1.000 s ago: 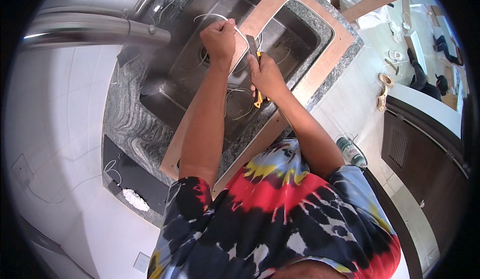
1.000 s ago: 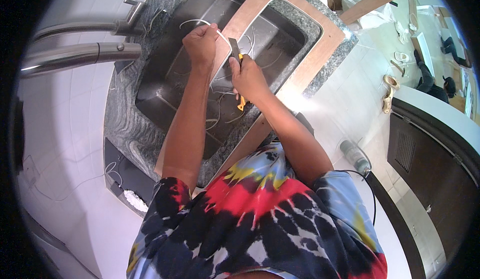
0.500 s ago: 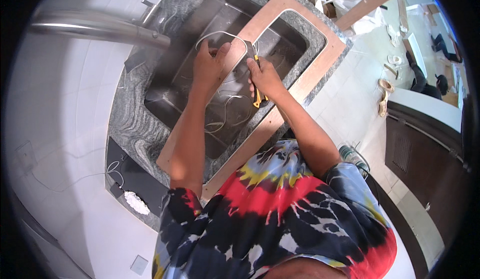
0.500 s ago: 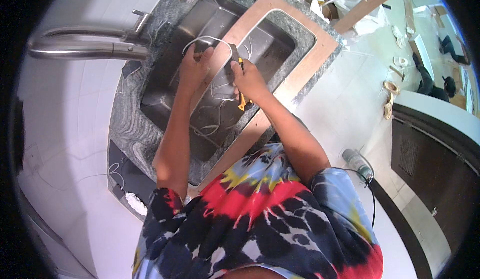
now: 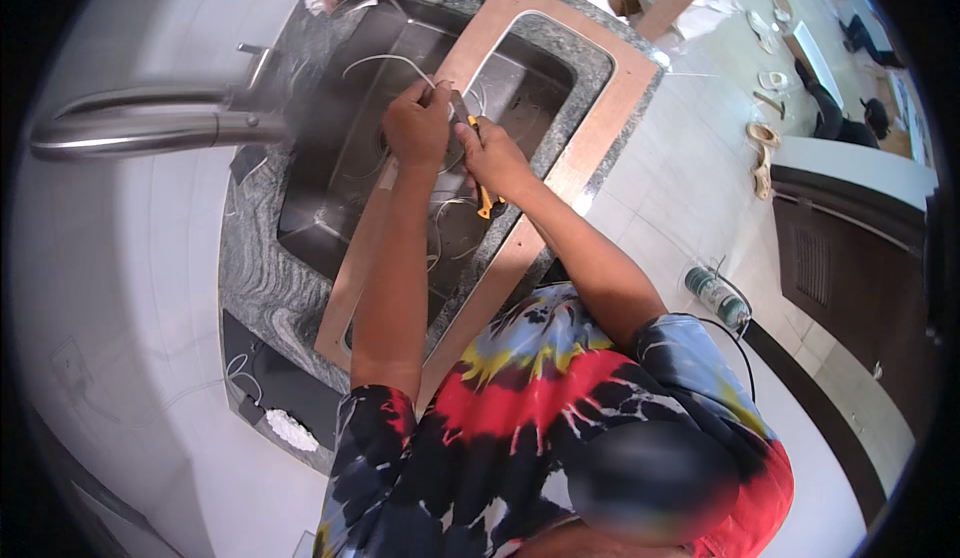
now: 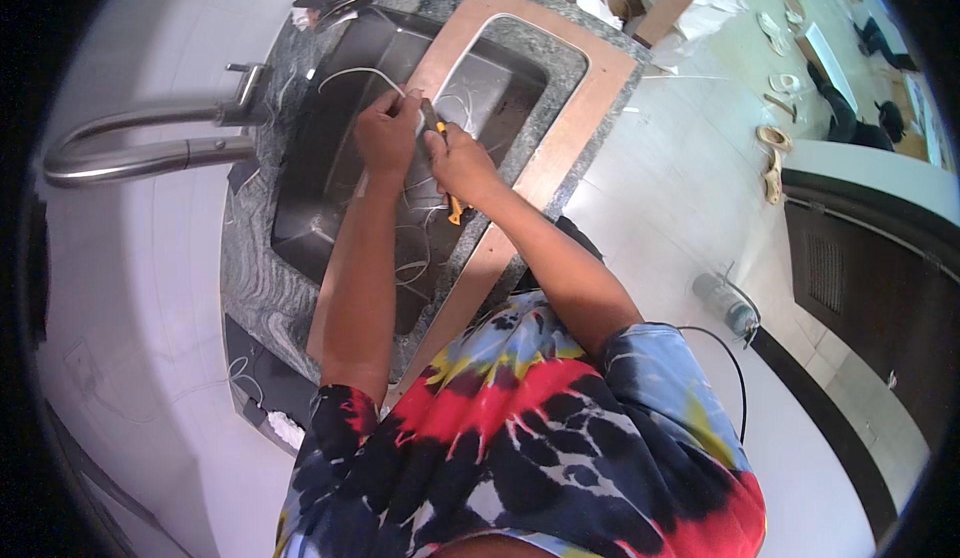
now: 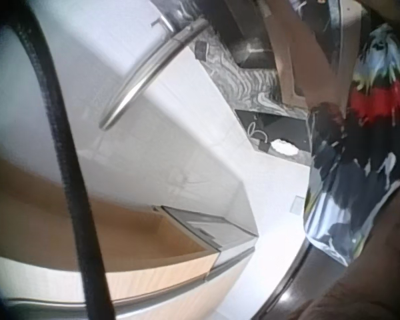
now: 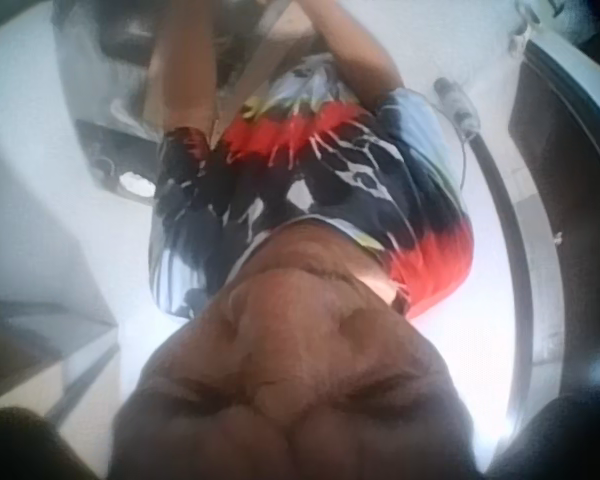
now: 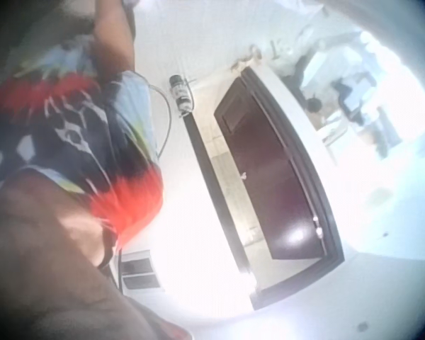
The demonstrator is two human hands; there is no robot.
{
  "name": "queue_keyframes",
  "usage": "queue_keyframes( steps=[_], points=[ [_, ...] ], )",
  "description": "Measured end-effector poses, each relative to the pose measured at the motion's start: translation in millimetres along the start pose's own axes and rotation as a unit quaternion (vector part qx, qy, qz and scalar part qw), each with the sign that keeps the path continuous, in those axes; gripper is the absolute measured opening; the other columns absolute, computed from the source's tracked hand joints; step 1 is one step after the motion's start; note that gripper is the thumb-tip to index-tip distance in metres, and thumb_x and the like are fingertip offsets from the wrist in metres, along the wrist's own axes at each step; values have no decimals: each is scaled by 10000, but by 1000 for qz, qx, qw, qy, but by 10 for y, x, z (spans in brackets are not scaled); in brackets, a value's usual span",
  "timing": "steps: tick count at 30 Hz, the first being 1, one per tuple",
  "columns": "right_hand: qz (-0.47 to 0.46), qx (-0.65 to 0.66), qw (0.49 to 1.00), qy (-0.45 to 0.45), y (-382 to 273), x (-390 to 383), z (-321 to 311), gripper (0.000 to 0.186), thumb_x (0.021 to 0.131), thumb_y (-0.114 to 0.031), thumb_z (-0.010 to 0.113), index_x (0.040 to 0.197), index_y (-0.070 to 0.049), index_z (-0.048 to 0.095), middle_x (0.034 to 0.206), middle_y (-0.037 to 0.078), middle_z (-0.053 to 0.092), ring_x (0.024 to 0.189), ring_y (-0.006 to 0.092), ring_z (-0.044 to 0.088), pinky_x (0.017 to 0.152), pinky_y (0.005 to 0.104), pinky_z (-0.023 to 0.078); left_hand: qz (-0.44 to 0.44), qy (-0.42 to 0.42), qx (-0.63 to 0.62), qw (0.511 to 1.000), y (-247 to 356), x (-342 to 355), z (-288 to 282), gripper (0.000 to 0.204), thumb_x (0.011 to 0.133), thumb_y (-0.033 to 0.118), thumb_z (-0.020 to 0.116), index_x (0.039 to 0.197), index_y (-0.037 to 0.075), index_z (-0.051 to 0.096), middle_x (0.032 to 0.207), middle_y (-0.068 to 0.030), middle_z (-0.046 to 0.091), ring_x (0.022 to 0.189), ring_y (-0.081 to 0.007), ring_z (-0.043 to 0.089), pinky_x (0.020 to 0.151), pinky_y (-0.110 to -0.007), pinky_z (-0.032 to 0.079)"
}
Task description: The person positions a copper-colored sink trim frame over a stainless steel sink, then uses a utility knife to cut and trim the frame edges to fit the sink opening. The person repeatedly adjusts the frame and trims along the edges.
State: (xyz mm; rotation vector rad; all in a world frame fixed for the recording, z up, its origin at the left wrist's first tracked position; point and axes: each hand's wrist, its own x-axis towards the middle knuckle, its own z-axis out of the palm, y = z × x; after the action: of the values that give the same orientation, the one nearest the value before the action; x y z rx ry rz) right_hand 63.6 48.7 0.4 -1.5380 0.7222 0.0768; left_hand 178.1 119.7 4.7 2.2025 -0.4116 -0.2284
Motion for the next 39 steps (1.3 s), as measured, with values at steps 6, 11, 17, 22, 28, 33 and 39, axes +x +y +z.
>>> queue_keyframes(
  steps=[6, 11, 17, 22, 28, 33, 39],
  points=[
    [9, -5, 1000, -3, -76, -21, 14, 340, 1024, -311, 481, 1001, 25, 526, 614, 146, 622, 497, 264, 652, 508, 404, 526, 87, 120, -22, 989, -17, -71, 50, 195, 793, 162, 778, 803, -17, 700, 830, -111, 685, 718, -192, 649, 666, -333, 510],
    [-4, -12, 1000, 5, -106, -35, 47, 348, 1020, -293, 490, 996, 53, 521, 612, 166, 625, 495, 277, 656, 498, 405, 527, 38, 57, -97, 993, -94, -74, -6, 210, 775, 179, 779, 802, -17, 707, 787, -123, 683, 714, -236, 655, 690, -341, 509],
    [-3, -25, 999, 31, -84, -31, 24, 362, 1020, -288, 493, 1030, 73, 513, 628, 193, 637, 491, 282, 658, 491, 403, 535, 49, 37, 89, 994, 75, -5, 112, 234, 818, 218, 695, 752, -3, 659, 892, -164, 657, 812, -333, 653, 754, -415, 517],
    [-24, -14, 1000, 10, -119, -12, 30, 377, 1028, -296, 481, 1011, 80, 509, 616, 183, 625, 456, 281, 638, 455, 386, 522, 73, 63, 113, 989, -38, 55, 66, 253, 850, 216, 611, 725, -4, 630, 875, -187, 637, 848, -370, 634, 765, -453, 500],
    [-216, -296, 930, -2, 456, 247, -53, 208, 849, -179, 653, 935, 11, 639, 778, 140, 666, 652, 257, 634, 592, 377, 504, 202, 38, 221, 953, -14, -171, -12, 189, 763, 154, 624, 846, -14, 647, 872, -205, 598, 870, -358, 606, 818, -461, 491],
    [-107, 5, 993, -51, 278, 136, 102, 293, 965, -168, 553, 1090, 97, 575, 882, 111, 668, 773, 181, 630, 651, 311, 511, 1, 52, 167, 985, 413, -376, -205, 194, 715, 55, 646, 873, -56, 669, 971, -263, 632, 940, -366, 650, 822, -477, 531],
    [-185, -28, 982, -17, 358, 311, 38, 289, 934, -158, 607, 1108, 70, 576, 966, 128, 662, 881, 175, 623, 758, 314, 508, -76, 58, 106, 990, 306, -120, 26, 182, 768, 40, 624, 920, -12, 710, 1098, -209, 647, 1009, -359, 671, 876, -507, 504]
  ],
)
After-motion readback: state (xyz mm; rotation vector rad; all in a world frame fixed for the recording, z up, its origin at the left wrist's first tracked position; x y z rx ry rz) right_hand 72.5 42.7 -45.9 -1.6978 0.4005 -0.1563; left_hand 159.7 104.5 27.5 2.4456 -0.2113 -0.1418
